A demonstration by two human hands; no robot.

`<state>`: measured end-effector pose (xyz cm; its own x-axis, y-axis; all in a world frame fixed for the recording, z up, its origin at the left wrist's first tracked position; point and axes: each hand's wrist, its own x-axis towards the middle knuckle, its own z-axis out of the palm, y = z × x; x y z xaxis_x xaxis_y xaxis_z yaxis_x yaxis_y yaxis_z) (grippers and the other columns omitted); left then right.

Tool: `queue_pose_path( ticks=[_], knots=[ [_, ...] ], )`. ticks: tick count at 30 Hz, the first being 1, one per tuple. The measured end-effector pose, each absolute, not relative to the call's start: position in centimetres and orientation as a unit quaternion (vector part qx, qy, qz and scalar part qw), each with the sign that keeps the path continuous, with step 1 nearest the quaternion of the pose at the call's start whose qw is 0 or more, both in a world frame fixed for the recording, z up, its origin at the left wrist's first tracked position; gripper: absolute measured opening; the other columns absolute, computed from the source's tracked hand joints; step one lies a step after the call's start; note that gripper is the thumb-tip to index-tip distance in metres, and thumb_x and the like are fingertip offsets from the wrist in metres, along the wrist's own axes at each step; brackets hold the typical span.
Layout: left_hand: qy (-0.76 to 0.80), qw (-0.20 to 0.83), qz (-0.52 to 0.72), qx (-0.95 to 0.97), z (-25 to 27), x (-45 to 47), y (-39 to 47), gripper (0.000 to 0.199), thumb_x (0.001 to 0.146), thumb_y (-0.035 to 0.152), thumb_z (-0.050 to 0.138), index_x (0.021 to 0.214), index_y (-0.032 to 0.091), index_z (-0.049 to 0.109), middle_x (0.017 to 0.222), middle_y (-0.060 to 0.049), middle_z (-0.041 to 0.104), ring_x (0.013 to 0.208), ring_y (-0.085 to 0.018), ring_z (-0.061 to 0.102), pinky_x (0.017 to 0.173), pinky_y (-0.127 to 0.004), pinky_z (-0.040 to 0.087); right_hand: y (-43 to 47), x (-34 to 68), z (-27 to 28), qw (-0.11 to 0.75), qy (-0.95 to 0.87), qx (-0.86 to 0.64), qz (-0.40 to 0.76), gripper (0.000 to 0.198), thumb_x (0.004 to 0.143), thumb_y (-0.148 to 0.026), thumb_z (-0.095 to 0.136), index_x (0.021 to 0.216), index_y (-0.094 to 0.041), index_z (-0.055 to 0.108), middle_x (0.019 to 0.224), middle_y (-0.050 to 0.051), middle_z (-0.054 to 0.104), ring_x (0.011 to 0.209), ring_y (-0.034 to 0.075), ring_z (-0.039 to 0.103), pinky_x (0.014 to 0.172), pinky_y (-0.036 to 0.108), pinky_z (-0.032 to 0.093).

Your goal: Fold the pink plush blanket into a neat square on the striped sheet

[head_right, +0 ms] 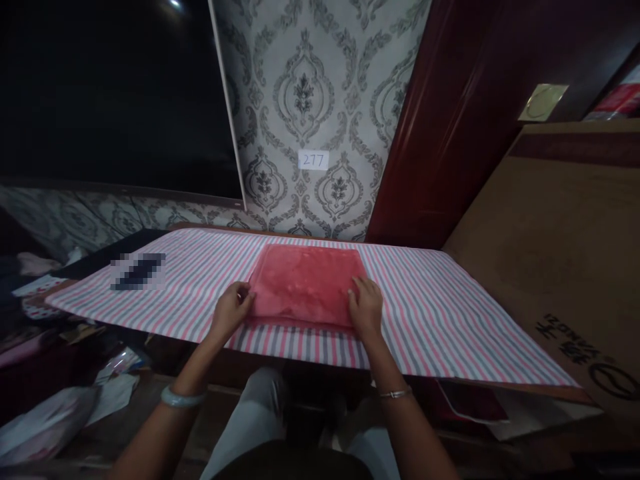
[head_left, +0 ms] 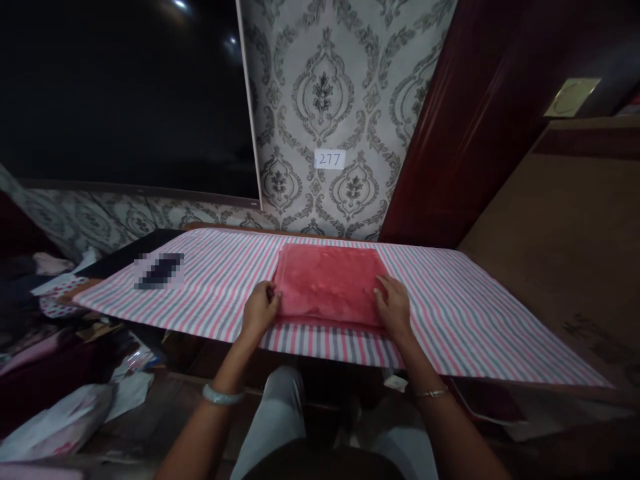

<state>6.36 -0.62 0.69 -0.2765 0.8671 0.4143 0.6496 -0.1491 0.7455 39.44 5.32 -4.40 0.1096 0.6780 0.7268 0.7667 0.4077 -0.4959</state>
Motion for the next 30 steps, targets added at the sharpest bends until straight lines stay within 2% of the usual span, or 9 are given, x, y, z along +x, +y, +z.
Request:
queue_pose_path(
  ticks=[5, 9, 12, 16, 23, 26, 30],
  knots=[
    [0.656, 0.134, 0.453, 0.588, -2.0, 5.3, -0.3, 0.024, 0.075, 0.047, 0.061, 0.068, 0.024, 0.055, 0.069, -0.001, 0.056, 0.064, -0.02, 0.055, 0.064, -0.033, 0.043, 2.7, 42.0, -6.4, 0.534, -0.595, -0.601, 0.005, 0.052, 0.089, -0.049, 0.041, 0.114, -0.014, 0.069, 0.107, 0.016, 0.07, 0.1, 0.03, 0.061, 0.094, 0.05, 0.047],
    [0.632, 0.158, 0.487, 0.581, -2.3, 4.4, -0.1, 0.032, 0.071, 0.053, 0.063, 0.06, 0.024, 0.056, 0.071, -0.002, 0.055, 0.068, -0.02, 0.055, 0.069, -0.034, 0.046, 0.9, 43.1, -6.6, 0.56, -0.518, -0.633, 0.129, 0.051, 0.087, -0.057, 0.042, 0.094, -0.015, 0.071, 0.087, 0.011, 0.069, 0.083, 0.025, 0.061, 0.079, 0.038, 0.048],
    [0.622, 0.197, 0.513, 0.558, -2.0, 4.2, -0.1, 0.038, 0.067, 0.06, 0.065, 0.064, 0.023, 0.061, 0.081, -0.004, 0.059, 0.069, -0.019, 0.055, 0.069, -0.034, 0.047, 0.3, 43.3, -6.1, 0.585, -0.489, -0.618, 0.192, 0.049, 0.083, -0.062, 0.047, 0.079, -0.018, 0.066, 0.074, 0.004, 0.064, 0.074, 0.021, 0.057, 0.072, 0.032, 0.046],
    [0.603, 0.234, 0.523, 0.555, -1.5, 4.2, -0.3, 0.044, 0.068, 0.065, 0.066, 0.069, 0.021, 0.063, 0.093, -0.006, 0.065, 0.075, -0.019, 0.057, 0.073, -0.033, 0.048, -0.2, 43.2, -5.1, 0.612, -0.488, -0.583, 0.217, 0.047, 0.078, -0.063, 0.053, 0.081, -0.018, 0.067, 0.077, 0.003, 0.064, 0.074, 0.019, 0.055, 0.069, 0.03, 0.045],
    [0.581, 0.161, 0.545, 0.583, -0.4, 4.6, -0.3, 0.043, 0.071, 0.064, 0.064, 0.067, 0.022, 0.058, 0.091, -0.006, 0.061, 0.091, -0.022, 0.059, 0.071, -0.03, 0.046, -0.2, 43.9, -3.6, 0.592, -0.488, -0.543, 0.342, 0.045, 0.072, -0.063, 0.063, 0.059, -0.021, 0.054, 0.054, -0.005, 0.042, 0.055, 0.012, 0.036, 0.054, 0.027, 0.033],
    [0.574, 0.172, 0.566, 0.566, 0.1, 5.0, -0.2, 0.046, 0.068, 0.066, 0.066, 0.069, 0.021, 0.059, 0.091, -0.004, 0.06, 0.089, -0.021, 0.058, 0.071, -0.029, 0.046, 0.3, 44.3, -3.0, 0.593, -0.48, -0.535, 0.363, 0.045, 0.071, -0.065, 0.063, 0.065, -0.02, 0.06, 0.058, -0.004, 0.047, 0.057, 0.012, 0.038, 0.056, 0.027, 0.033],
    [0.561, 0.28, 0.578, 0.522, 0.5, 5.4, -0.4, 0.049, 0.063, 0.066, 0.072, 0.076, 0.019, 0.063, 0.08, -0.001, 0.06, 0.076, -0.017, 0.055, 0.069, -0.027, 0.045, 1.3, 44.9, -2.8, 0.567, -0.499, -0.517, 0.403, 0.047, 0.065, -0.065, 0.07, 0.08, -0.02, 0.068, 0.071, 0.0, 0.06, 0.064, 0.014, 0.046, 0.06, 0.027, 0.036]
  ],
)
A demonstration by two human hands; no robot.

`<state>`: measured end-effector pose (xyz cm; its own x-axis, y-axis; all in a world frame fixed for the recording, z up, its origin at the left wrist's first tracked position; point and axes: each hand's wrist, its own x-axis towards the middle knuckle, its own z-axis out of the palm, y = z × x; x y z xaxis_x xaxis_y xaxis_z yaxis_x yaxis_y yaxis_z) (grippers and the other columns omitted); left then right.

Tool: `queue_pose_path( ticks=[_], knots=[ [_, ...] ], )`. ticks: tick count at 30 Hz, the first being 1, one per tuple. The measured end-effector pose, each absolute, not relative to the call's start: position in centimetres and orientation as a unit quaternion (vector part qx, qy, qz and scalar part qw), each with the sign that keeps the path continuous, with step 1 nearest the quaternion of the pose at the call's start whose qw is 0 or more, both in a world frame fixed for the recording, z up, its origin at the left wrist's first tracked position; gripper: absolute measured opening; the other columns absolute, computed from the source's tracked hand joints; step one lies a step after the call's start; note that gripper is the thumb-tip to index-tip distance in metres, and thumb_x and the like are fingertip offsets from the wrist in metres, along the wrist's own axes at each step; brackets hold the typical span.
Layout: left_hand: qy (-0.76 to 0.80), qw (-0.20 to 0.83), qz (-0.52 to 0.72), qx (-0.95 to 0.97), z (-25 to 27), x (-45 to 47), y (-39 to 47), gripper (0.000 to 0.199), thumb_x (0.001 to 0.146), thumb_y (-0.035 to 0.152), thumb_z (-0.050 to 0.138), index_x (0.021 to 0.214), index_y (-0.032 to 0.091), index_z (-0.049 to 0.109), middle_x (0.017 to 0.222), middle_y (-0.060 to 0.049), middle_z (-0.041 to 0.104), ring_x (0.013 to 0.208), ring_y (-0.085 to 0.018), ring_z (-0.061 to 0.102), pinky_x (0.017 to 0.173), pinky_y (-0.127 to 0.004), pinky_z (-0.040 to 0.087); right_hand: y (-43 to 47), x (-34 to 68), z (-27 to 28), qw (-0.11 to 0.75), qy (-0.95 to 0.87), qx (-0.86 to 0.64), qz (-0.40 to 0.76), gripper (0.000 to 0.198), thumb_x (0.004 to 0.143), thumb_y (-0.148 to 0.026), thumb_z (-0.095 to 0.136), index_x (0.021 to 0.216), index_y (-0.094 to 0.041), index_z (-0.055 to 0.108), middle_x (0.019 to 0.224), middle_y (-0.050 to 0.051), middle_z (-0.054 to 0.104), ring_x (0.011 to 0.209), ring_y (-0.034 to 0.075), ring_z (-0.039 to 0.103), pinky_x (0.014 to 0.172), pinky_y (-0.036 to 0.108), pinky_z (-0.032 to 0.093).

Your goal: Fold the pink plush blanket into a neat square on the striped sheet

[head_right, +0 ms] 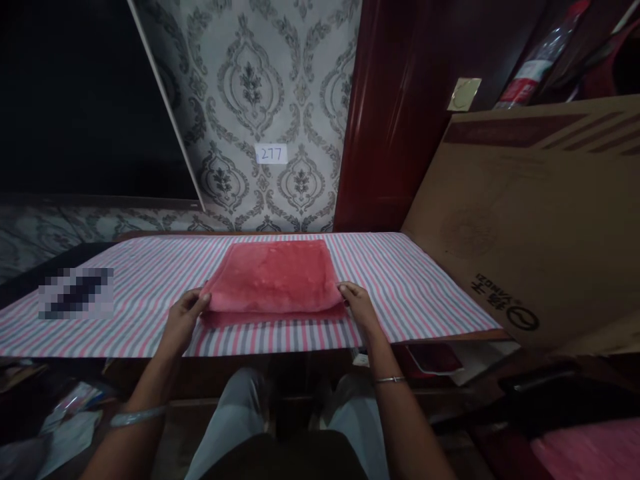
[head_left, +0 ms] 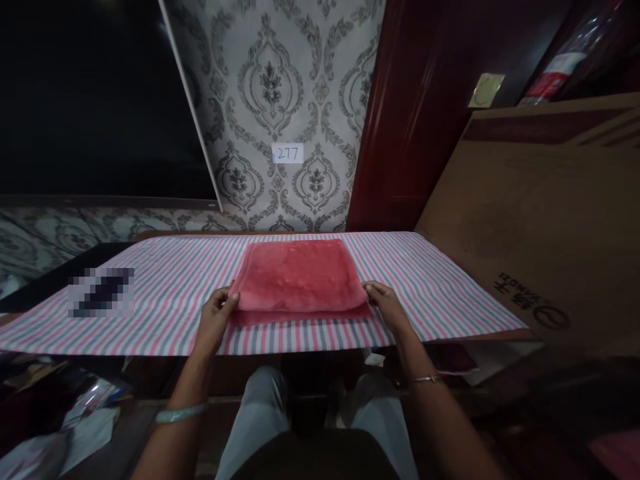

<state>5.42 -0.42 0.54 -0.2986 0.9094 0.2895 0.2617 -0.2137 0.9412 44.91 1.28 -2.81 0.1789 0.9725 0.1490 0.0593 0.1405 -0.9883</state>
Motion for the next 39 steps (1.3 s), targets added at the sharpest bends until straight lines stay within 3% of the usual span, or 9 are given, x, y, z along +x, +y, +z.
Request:
queue_pose_path(
  ticks=[6, 13, 18, 21, 27, 32, 39],
  knots=[
    [0.568, 0.362, 0.547, 0.497, 0.9, 5.3, -0.8, 0.052, 0.054, 0.067, 0.078, 0.064, 0.019, 0.059, 0.059, 0.003, 0.052, 0.06, -0.013, 0.045, 0.058, -0.025, 0.038, 2.0, 45.9, -3.4, 0.468, -0.529, -0.485, 0.516, 0.047, 0.066, -0.063, 0.073, 0.058, -0.021, 0.052, 0.056, -0.005, 0.05, 0.059, 0.012, 0.039, 0.058, 0.026, 0.034],
    [0.536, 0.403, 0.565, 0.48, 0.3, 4.6, -0.5, 0.053, 0.055, 0.064, 0.081, 0.064, 0.018, 0.059, 0.061, 0.004, 0.051, 0.061, -0.011, 0.043, 0.059, -0.023, 0.036, 1.5, 45.8, -3.6, 0.473, -0.48, -0.448, 0.588, 0.041, 0.056, -0.052, 0.079, 0.072, -0.019, 0.062, 0.068, -0.002, 0.06, 0.059, 0.01, 0.048, 0.061, 0.026, 0.04],
    [0.514, 0.444, 0.576, 0.455, 0.1, 4.7, 0.0, 0.052, 0.052, 0.061, 0.085, 0.07, 0.017, 0.062, 0.067, 0.003, 0.057, 0.065, -0.012, 0.048, 0.063, -0.023, 0.039, 2.0, 44.7, -3.5, 0.493, -0.493, -0.481, 0.531, 0.028, 0.057, -0.041, 0.074, 0.063, -0.019, 0.057, 0.054, -0.007, 0.046, 0.048, 0.007, 0.034, 0.048, 0.022, 0.026],
    [0.506, 0.441, 0.593, 0.444, 0.1, 4.8, 0.3, 0.052, 0.051, 0.06, 0.085, 0.065, 0.018, 0.058, 0.06, 0.005, 0.051, 0.06, -0.01, 0.043, 0.059, -0.023, 0.036, 2.6, 44.9, -3.1, 0.539, -0.483, -0.496, 0.479, 0.025, 0.059, -0.038, 0.068, 0.058, -0.021, 0.05, 0.052, -0.008, 0.04, 0.048, 0.007, 0.031, 0.047, 0.022, 0.023],
    [0.505, 0.429, 0.595, 0.455, 0.1, 4.0, -0.1, 0.053, 0.053, 0.063, 0.083, 0.064, 0.019, 0.056, 0.06, 0.005, 0.05, 0.06, -0.011, 0.043, 0.059, -0.023, 0.037, 2.0, 45.8, -3.6, 0.59, -0.45, -0.519, 0.425, 0.024, 0.063, -0.041, 0.064, 0.064, -0.023, 0.048, 0.05, -0.009, 0.039, 0.045, 0.008, 0.031, 0.044, 0.024, 0.022],
    [0.529, 0.458, 0.527, 0.483, 0.6, 3.5, -0.6, 0.051, 0.051, 0.06, 0.085, 0.066, 0.019, 0.059, 0.064, 0.004, 0.053, 0.062, -0.012, 0.046, 0.06, -0.024, 0.038, 1.0, 45.1, -4.4, 0.584, -0.442, -0.501, 0.462, 0.028, 0.065, -0.045, 0.067, 0.067, -0.023, 0.049, 0.051, -0.009, 0.04, 0.043, 0.008, 0.034, 0.043, 0.024, 0.025],
    [0.521, 0.454, 0.538, 0.482, 1.1, 4.2, -0.3, 0.049, 0.052, 0.058, 0.085, 0.067, 0.018, 0.061, 0.064, 0.003, 0.055, 0.061, -0.011, 0.046, 0.059, -0.023, 0.038, 0.8, 44.3, -2.8, 0.54, -0.445, -0.477, 0.531, 0.048, 0.062, -0.061, 0.076, 0.068, -0.022, 0.049, 0.055, -0.007, 0.045, 0.046, 0.008, 0.037, 0.046, 0.024, 0.029]
  ],
)
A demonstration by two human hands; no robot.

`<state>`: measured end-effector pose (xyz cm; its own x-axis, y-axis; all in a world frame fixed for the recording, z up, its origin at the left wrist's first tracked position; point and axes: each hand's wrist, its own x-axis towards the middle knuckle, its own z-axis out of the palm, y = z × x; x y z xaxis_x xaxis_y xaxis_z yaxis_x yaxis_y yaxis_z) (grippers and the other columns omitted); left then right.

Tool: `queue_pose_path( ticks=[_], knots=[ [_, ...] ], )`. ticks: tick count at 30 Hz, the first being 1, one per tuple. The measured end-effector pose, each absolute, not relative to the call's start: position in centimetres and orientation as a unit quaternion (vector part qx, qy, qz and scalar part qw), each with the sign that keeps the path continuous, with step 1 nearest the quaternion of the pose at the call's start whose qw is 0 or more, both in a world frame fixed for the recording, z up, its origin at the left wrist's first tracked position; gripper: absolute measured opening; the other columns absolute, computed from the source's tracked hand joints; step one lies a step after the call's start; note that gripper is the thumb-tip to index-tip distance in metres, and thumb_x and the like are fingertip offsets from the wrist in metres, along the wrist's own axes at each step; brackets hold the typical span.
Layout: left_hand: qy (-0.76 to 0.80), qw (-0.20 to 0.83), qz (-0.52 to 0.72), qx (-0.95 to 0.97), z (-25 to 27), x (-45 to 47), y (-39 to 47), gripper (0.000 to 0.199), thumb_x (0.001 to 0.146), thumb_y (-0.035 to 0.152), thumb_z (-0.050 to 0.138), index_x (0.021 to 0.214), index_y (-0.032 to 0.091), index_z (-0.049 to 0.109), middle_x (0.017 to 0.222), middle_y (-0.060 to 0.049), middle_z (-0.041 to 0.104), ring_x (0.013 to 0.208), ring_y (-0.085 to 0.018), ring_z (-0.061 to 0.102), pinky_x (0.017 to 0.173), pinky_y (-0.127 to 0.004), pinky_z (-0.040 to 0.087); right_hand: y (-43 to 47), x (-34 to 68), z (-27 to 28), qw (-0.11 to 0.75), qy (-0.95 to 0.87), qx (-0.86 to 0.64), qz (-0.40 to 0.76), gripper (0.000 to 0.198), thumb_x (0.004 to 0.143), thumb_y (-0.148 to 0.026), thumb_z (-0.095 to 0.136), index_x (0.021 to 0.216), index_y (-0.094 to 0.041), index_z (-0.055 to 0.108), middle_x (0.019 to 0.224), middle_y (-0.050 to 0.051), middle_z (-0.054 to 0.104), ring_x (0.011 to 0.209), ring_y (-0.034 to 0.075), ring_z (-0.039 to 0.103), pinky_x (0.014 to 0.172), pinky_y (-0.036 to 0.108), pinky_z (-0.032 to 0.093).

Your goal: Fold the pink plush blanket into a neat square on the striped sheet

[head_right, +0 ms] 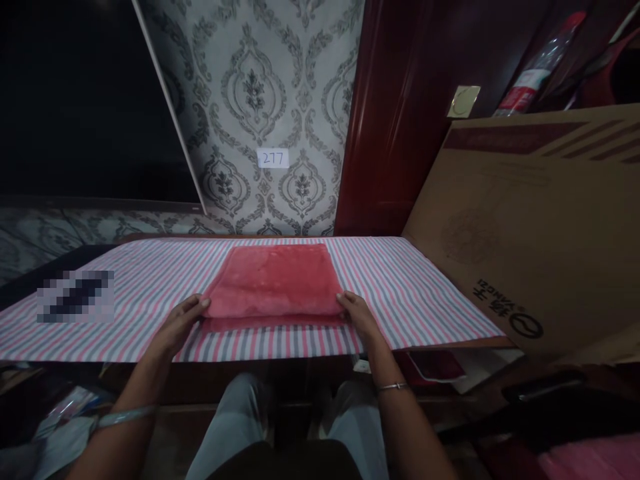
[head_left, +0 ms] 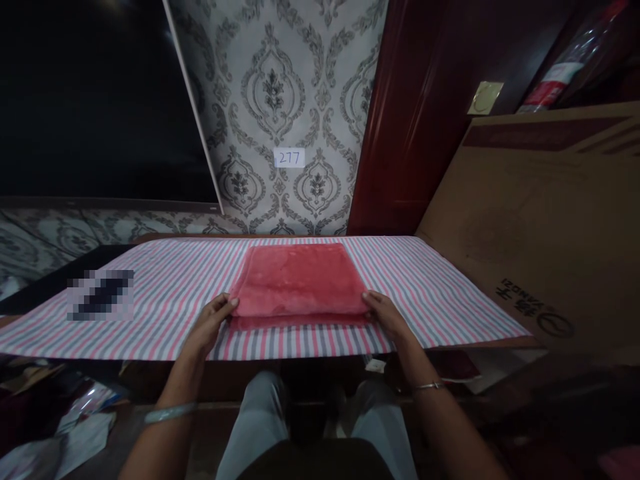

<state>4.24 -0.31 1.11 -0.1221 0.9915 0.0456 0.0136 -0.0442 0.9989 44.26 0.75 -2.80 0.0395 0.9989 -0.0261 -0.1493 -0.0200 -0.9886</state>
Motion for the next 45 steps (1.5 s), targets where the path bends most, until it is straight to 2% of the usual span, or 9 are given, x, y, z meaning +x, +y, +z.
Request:
queue_pose_path(
  ticks=[10, 15, 17, 19, 23, 26, 30, 37, 45],
  knots=[
    [0.549, 0.423, 0.55, 0.465, -0.3, 3.9, -0.9, 0.058, 0.045, 0.064, 0.086, 0.07, 0.02, 0.058, 0.065, 0.003, 0.057, 0.062, -0.013, 0.05, 0.06, -0.025, 0.041, 0.4, 43.9, -4.7, 0.542, -0.447, -0.524, 0.482, 0.049, 0.059, -0.064, 0.074, 0.07, -0.024, 0.048, 0.051, -0.008, 0.042, 0.044, 0.01, 0.034, 0.044, 0.026, 0.026],
    [0.625, 0.295, 0.526, 0.496, -0.2, 2.6, 0.1, 0.067, 0.051, 0.069, 0.077, 0.095, 0.02, 0.065, 0.086, -0.006, 0.066, 0.077, -0.023, 0.061, 0.067, -0.034, 0.048, 1.0, 45.1, -4.3, 0.506, -0.512, -0.582, 0.379, 0.045, 0.071, -0.059, 0.066, 0.095, -0.022, 0.059, 0.062, -0.004, 0.053, 0.05, 0.014, 0.045, 0.051, 0.028, 0.037],
    [0.637, 0.154, 0.509, 0.559, 0.8, 3.2, 0.7, 0.064, 0.066, 0.066, 0.068, 0.11, 0.019, 0.065, 0.107, -0.013, 0.069, 0.097, -0.03, 0.063, 0.084, -0.043, 0.05, 1.6, 45.1, -3.1, 0.483, -0.561, -0.63, 0.235, 0.046, 0.077, -0.053, 0.061, 0.11, -0.02, 0.061, 0.082, 0.004, 0.064, 0.066, 0.019, 0.056, 0.065, 0.034, 0.046],
    [0.61, 0.029, 0.461, 0.644, 2.0, 5.0, 1.6, 0.062, 0.08, 0.058, 0.058, 0.124, 0.016, 0.062, 0.13, -0.019, 0.063, 0.122, -0.034, 0.056, 0.105, -0.048, 0.041, 2.6, 44.0, -1.1, 0.45, -0.62, -0.637, 0.093, 0.049, 0.083, -0.046, 0.054, 0.122, -0.017, 0.061, 0.109, 0.013, 0.067, 0.092, 0.027, 0.061, 0.087, 0.042, 0.047],
    [0.585, -0.058, 0.303, 0.75, 3.5, 9.9, 3.5, 0.066, 0.093, 0.05, 0.043, 0.146, 0.011, 0.046, 0.158, -0.02, 0.038, 0.148, -0.035, 0.03, 0.12, -0.052, 0.022, 4.3, 39.8, 1.9, 0.353, -0.724, -0.592, -0.026, 0.057, 0.094, -0.041, 0.044, 0.144, -0.015, 0.049, 0.148, 0.017, 0.049, 0.136, 0.033, 0.04, 0.112, 0.048, 0.031],
    [0.63, -0.057, 0.176, 0.754, 2.2, 11.3, 4.6, 0.069, 0.096, 0.052, 0.039, 0.152, 0.013, 0.04, 0.162, -0.02, 0.03, 0.152, -0.036, 0.019, 0.119, -0.061, 0.015, 4.6, 37.3, 1.0, 0.263, -0.733, -0.626, -0.033, 0.058, 0.098, -0.045, 0.042, 0.15, -0.021, 0.043, 0.158, 0.013, 0.039, 0.145, 0.034, 0.028, 0.115, 0.055, 0.023],
    [0.678, -0.039, 0.093, 0.728, -0.7, 10.0, 5.1, 0.069, 0.097, 0.053, 0.035, 0.155, 0.015, 0.034, 0.164, -0.021, 0.02, 0.153, -0.035, 0.015, 0.116, -0.064, 0.022, 4.0, 36.8, -2.8, 0.19, -0.728, -0.658, -0.007, 0.056, 0.101, -0.044, 0.038, 0.153, -0.024, 0.039, 0.162, 0.011, 0.033, 0.148, 0.03, 0.025, 0.115, 0.054, 0.024],
    [0.677, -0.017, 0.117, 0.726, -1.4, 9.2, 5.3, 0.072, 0.096, 0.056, 0.036, 0.157, 0.018, 0.031, 0.166, -0.018, 0.018, 0.154, -0.034, 0.015, 0.106, -0.057, 0.041, 4.2, 37.3, -4.1, 0.197, -0.723, -0.662, 0.004, 0.057, 0.101, -0.045, 0.038, 0.154, -0.026, 0.038, 0.164, 0.009, 0.029, 0.151, 0.028, 0.021, 0.114, 0.05, 0.027],
    [0.677, -0.027, 0.119, 0.725, -1.4, 9.3, 5.0, 0.073, 0.097, 0.056, 0.034, 0.158, 0.016, 0.027, 0.166, -0.019, 0.017, 0.154, -0.034, 0.013, 0.106, -0.057, 0.041, 4.1, 37.2, -4.0, 0.212, -0.722, -0.659, -0.004, 0.056, 0.1, -0.044, 0.039, 0.153, -0.026, 0.039, 0.163, 0.008, 0.031, 0.15, 0.028, 0.024, 0.113, 0.048, 0.03]
  ],
)
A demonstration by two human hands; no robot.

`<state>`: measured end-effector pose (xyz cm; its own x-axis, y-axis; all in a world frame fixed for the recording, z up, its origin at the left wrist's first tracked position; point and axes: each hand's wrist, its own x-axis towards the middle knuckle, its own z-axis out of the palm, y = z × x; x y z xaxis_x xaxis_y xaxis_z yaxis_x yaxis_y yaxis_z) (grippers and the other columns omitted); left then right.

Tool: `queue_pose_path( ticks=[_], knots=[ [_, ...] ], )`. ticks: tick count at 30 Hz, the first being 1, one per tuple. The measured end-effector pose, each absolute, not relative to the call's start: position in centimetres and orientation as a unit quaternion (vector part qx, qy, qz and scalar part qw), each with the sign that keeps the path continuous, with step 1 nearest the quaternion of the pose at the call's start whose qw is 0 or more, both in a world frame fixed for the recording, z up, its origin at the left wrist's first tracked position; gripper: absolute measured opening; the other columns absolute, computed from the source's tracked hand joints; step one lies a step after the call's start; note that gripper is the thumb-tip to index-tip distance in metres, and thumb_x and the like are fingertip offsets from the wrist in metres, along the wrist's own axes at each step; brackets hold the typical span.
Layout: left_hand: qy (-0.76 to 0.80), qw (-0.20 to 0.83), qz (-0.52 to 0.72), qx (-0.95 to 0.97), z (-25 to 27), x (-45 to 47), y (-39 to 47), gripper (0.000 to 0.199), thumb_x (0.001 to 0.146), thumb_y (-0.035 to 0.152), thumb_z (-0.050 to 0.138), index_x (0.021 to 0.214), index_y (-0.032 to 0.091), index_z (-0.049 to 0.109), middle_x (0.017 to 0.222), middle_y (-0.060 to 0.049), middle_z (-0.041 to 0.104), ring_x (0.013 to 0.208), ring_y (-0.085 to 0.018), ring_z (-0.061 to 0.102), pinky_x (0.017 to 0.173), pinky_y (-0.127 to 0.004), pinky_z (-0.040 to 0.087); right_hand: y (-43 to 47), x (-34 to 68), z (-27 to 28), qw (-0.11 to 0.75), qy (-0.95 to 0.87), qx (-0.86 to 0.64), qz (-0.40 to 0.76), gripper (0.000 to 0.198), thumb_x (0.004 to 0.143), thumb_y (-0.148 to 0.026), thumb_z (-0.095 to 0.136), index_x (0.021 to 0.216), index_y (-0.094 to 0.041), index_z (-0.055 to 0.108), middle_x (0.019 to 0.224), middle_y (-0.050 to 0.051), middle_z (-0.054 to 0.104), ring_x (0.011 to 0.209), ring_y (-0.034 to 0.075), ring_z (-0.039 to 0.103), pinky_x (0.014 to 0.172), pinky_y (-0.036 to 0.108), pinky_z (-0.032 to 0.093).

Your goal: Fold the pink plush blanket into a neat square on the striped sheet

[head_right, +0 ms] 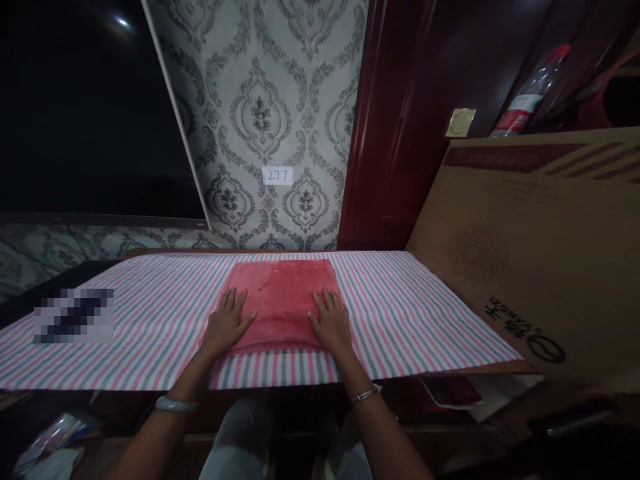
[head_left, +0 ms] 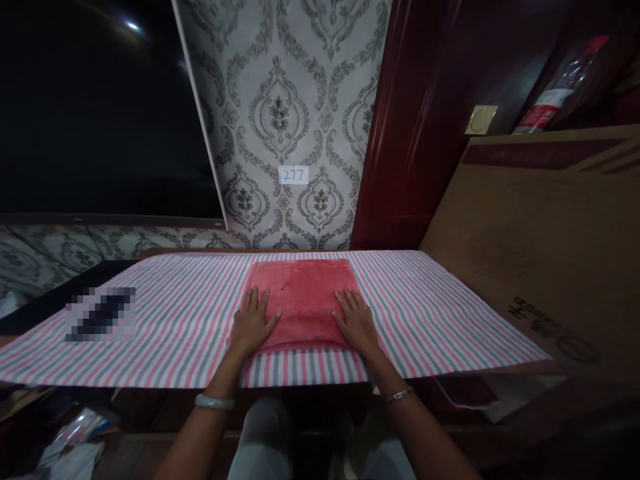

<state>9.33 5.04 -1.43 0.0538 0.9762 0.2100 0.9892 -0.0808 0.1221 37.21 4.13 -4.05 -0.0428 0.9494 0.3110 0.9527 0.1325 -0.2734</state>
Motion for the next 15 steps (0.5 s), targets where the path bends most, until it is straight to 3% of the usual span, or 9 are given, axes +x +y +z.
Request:
queue_pose_path(
  ticks=[7, 11, 15],
  knots=[
    [-0.676, 0.033, -0.12, -0.726, -1.2, 9.4, 4.7, 0.072, 0.097, 0.054, 0.035, 0.157, 0.015, 0.028, 0.165, -0.02, 0.018, 0.154, -0.034, 0.016, 0.107, -0.058, 0.04, 4.3, 37.4, -3.8, 0.192, -0.726, -0.66, -0.004, 0.055, 0.1, -0.043, 0.04, 0.152, -0.027, 0.041, 0.162, 0.009, 0.032, 0.149, 0.029, 0.026, 0.114, 0.054, 0.027],
    [-0.678, 0.038, -0.111, -0.725, -1.0, 9.6, 4.5, 0.071, 0.097, 0.053, 0.036, 0.157, 0.015, 0.029, 0.165, -0.02, 0.018, 0.153, -0.034, 0.016, 0.107, -0.057, 0.041, 5.8, 37.1, -1.9, 0.177, -0.723, -0.667, 0.019, 0.05, 0.1, -0.041, 0.038, 0.147, -0.026, 0.049, 0.157, 0.012, 0.042, 0.145, 0.031, 0.034, 0.112, 0.061, 0.025],
    [-0.684, 0.052, -0.096, -0.722, -1.0, 9.9, 4.4, 0.072, 0.097, 0.054, 0.037, 0.157, 0.014, 0.029, 0.165, -0.02, 0.017, 0.154, -0.033, 0.015, 0.107, -0.055, 0.041, 9.6, 35.4, 2.1, 0.224, -0.729, -0.647, 0.006, 0.054, 0.101, -0.04, 0.035, 0.15, -0.019, 0.045, 0.155, 0.015, 0.044, 0.145, 0.03, 0.034, 0.116, 0.054, 0.024]
  ],
)
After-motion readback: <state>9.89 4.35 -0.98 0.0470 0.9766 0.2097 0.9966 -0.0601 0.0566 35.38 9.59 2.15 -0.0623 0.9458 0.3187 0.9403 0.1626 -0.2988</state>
